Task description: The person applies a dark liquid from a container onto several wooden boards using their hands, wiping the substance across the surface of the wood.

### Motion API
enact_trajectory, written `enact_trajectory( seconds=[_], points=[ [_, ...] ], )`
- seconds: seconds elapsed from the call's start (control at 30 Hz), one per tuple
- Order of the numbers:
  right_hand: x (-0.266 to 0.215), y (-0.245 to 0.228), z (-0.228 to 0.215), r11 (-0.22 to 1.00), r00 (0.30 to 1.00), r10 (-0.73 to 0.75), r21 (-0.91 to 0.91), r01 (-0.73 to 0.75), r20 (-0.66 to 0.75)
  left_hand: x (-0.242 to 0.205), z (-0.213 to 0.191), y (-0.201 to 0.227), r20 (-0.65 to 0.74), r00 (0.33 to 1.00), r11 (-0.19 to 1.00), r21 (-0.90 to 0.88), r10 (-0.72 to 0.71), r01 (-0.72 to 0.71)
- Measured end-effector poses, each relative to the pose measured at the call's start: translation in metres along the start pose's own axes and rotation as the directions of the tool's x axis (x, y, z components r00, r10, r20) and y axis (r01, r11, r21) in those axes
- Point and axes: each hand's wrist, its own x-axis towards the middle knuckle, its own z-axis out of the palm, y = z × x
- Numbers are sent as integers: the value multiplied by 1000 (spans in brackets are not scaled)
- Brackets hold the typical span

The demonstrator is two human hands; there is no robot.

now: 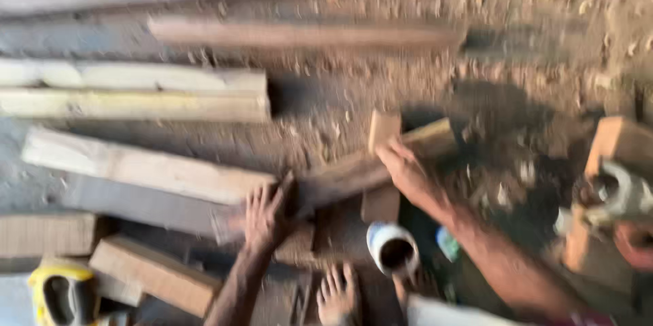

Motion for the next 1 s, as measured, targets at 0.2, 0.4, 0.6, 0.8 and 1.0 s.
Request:
enact_trajectory(
  seconds=[0.2,0.4,0.6,0.8,1.0],
  points=[
    [-5,16,7,973,974,-196,-145,179,-110,-13,8,1,26,999,999,-6,-41,41],
    [1,13,2,935,951,-283,-255,246,-122,1,3,2,129,989,997,36,-71,67],
    [5,28,-21,905,919,-343,-332,267,-193,-8,3,0,119,992,999,0,-38,38],
    [-19,61,-64,948,950,154,-232,-220,-270,48,39,63,296,939,977,68,174,-203],
    [-45,86,-73,905,923,192,-303,-298,-334,81,74,94,476,868,979,58,143,-193]
  ],
)
